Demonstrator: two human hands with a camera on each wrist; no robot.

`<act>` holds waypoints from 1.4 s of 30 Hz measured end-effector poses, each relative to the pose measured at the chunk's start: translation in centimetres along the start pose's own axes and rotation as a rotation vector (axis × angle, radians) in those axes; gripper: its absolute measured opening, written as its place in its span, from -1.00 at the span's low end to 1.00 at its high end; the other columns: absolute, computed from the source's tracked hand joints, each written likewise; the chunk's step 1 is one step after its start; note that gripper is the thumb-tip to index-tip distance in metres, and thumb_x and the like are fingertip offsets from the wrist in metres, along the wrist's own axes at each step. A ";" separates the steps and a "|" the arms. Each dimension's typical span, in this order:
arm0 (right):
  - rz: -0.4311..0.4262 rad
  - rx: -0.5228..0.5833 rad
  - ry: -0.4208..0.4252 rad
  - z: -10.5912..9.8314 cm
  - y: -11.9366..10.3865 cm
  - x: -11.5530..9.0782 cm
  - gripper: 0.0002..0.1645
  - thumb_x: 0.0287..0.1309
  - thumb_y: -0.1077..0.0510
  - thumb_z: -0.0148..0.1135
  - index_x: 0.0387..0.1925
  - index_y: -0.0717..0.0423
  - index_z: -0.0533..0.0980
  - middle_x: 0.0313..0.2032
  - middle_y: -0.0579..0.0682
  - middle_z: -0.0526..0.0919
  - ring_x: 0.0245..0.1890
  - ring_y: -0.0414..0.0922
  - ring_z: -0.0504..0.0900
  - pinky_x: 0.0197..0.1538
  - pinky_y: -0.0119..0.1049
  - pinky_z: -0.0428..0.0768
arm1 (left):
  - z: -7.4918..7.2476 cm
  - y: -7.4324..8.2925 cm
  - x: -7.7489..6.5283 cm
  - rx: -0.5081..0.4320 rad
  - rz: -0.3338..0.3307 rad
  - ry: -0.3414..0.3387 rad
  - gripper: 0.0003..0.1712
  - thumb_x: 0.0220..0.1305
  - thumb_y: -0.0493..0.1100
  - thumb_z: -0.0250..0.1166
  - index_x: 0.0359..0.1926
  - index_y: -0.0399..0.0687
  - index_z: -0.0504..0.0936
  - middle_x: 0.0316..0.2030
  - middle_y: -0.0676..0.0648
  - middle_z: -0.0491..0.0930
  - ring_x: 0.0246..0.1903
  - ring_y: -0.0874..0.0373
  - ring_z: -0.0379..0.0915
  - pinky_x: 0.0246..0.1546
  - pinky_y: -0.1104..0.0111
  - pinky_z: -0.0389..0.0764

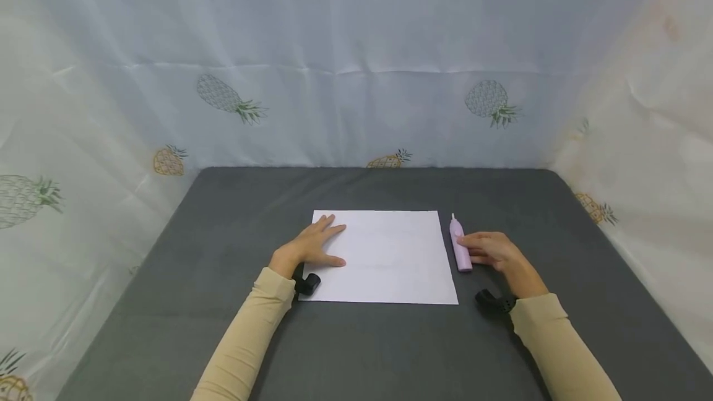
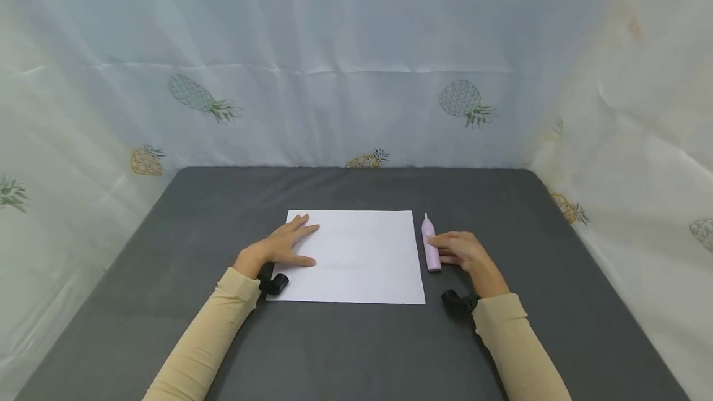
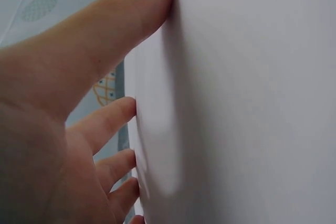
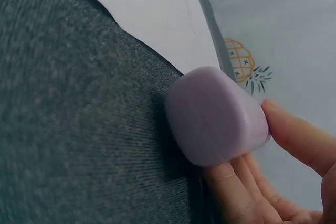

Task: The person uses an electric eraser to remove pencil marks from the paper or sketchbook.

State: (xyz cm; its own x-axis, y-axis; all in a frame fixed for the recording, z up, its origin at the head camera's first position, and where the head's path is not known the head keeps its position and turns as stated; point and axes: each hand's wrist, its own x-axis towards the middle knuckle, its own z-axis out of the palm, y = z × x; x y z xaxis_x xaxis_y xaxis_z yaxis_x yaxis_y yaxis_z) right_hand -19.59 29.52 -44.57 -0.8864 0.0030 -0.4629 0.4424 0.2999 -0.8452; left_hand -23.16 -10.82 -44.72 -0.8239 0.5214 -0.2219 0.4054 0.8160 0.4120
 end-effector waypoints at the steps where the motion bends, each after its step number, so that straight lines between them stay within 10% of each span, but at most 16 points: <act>1: 0.002 0.015 -0.005 -0.1 0.2 -0.1 -0.31 0.13 0.02 0.35 0.13 0.43 0.41 -0.40 -0.27 0.61 -0.35 -0.34 0.61 -0.22 -0.45 0.67 | 0.2 0.0 0.1 0.000 0.005 -0.002 -0.02 0.12 0.16 0.36 0.46 -0.04 0.15 0.53 -0.25 -0.12 0.54 -0.22 -0.28 0.50 -0.13 -0.06; 12: -0.024 0.089 0.056 0.4 0.7 0.3 -0.31 0.10 0.13 0.38 0.14 0.52 0.40 -0.51 -0.29 0.63 -0.44 -0.39 0.62 -0.30 -0.46 0.70 | 0.3 0.0 0.3 0.008 0.011 0.009 -0.02 0.13 0.15 0.36 0.46 -0.07 0.14 0.53 -0.29 -0.12 0.54 -0.24 -0.29 0.51 -0.12 -0.07; 25: 0.019 0.087 0.119 1.3 -0.7 0.7 -0.80 0.08 0.10 0.40 -0.38 0.15 0.59 -0.63 -0.24 0.57 -0.60 -0.37 0.57 -0.45 -0.54 0.63 | -0.1 -0.4 0.1 0.006 -0.019 0.003 -0.02 0.13 0.16 0.35 0.47 -0.03 0.13 0.54 -0.25 -0.16 0.55 -0.22 -0.32 0.51 -0.12 -0.09; 42: 0.013 -0.085 0.235 1.2 -0.1 0.0 -0.43 0.08 0.05 0.40 -0.10 0.50 0.52 -0.69 -0.18 0.56 -0.70 -0.37 0.58 -0.49 -0.49 0.64 | 0.1 -0.3 0.0 0.000 0.020 0.064 -0.06 0.08 0.13 0.38 0.41 -0.10 0.24 0.51 -0.32 -0.07 0.53 -0.27 -0.24 0.46 -0.18 -0.02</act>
State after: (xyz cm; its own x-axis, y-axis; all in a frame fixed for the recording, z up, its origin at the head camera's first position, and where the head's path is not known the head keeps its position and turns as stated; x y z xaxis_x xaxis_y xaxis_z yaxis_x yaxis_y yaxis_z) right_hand -19.45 28.36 -44.77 -0.8926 0.2264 -0.3899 0.4494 0.3773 -0.8098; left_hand -23.23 -11.04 -44.92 -0.8396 0.5202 -0.1564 0.4219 0.8059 0.4154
